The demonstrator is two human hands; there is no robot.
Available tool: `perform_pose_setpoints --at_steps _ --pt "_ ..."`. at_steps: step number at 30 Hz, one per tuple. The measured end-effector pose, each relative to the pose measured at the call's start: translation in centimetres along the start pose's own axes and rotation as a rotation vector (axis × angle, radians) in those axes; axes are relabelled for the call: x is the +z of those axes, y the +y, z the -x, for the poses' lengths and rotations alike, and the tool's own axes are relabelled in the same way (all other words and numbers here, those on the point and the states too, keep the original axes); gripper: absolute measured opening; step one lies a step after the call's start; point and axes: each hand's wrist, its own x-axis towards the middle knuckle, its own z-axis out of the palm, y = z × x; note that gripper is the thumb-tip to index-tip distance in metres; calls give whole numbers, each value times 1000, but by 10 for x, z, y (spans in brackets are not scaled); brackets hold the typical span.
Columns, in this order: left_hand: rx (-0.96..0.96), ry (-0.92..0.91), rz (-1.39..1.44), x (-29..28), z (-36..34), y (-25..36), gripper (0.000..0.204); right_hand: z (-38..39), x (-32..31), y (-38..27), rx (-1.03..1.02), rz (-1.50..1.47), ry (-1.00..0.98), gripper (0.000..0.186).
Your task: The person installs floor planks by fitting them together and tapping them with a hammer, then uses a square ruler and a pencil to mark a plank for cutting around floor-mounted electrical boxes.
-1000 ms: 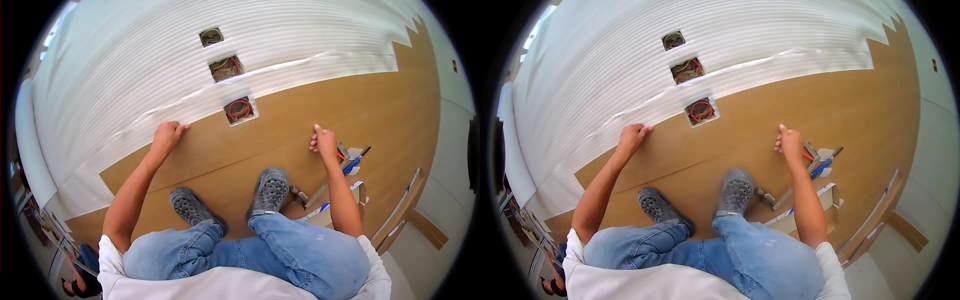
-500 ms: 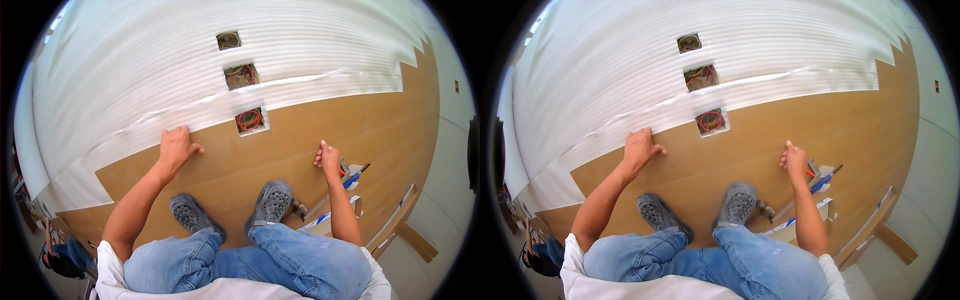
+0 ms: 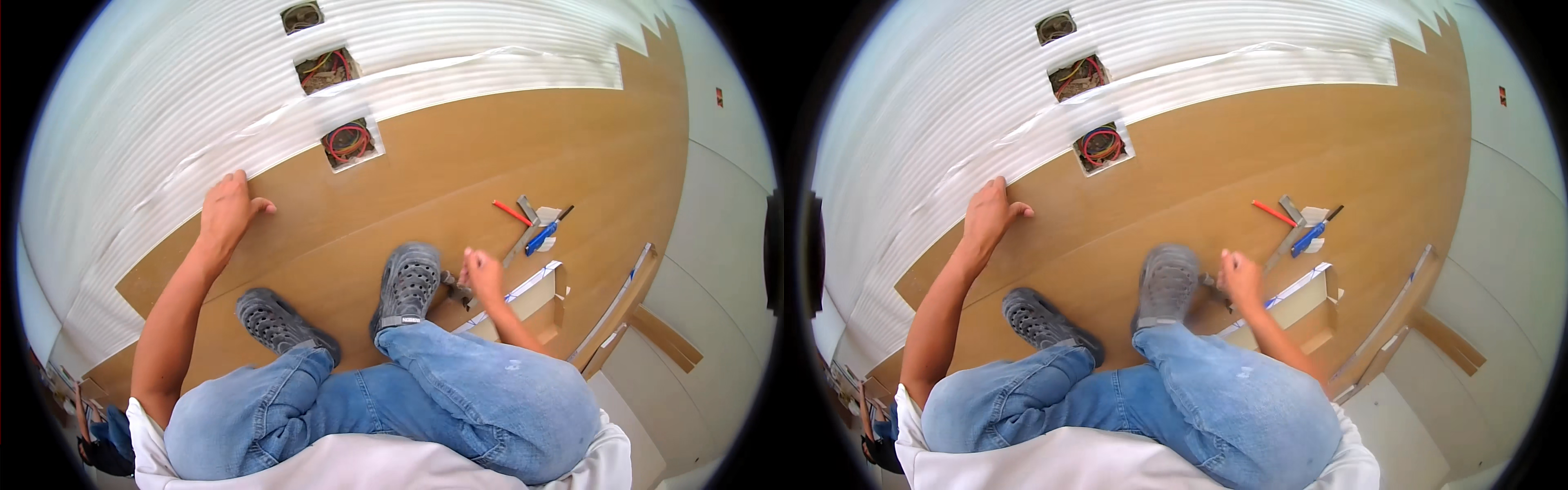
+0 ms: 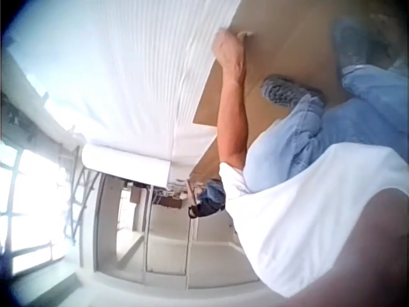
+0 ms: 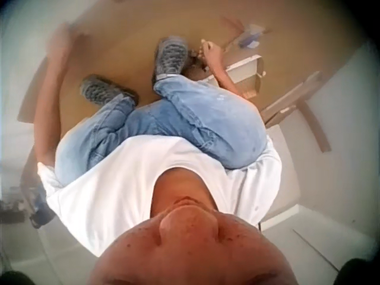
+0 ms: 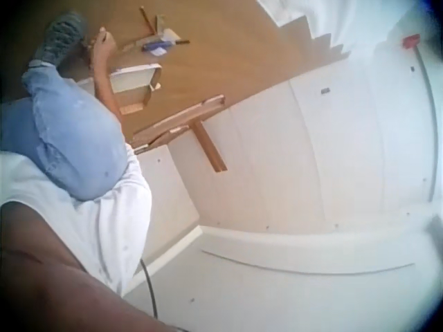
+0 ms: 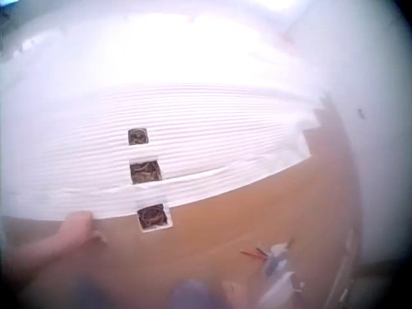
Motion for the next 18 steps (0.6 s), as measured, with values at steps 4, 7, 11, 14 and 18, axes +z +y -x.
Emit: perform_pose_setpoints --at_steps 4,7,11,14,18 --pt "-40 -10 -9 2 0 -6 58 64 15 27 181 397 -149 61" --pt "-2 17 -46 8 2 -15 61 75 37 54 181 609 -179 64" --pt "107 -33 -108 9 -2 -14 69 68 49 67 342 310 -43 71" --pt "102 -48 -152 13 0 -18 73 70 59 77 399 221 4 70" --pt "60 0 -93 13 8 -17 71 68 50 71 152 221 269 60"
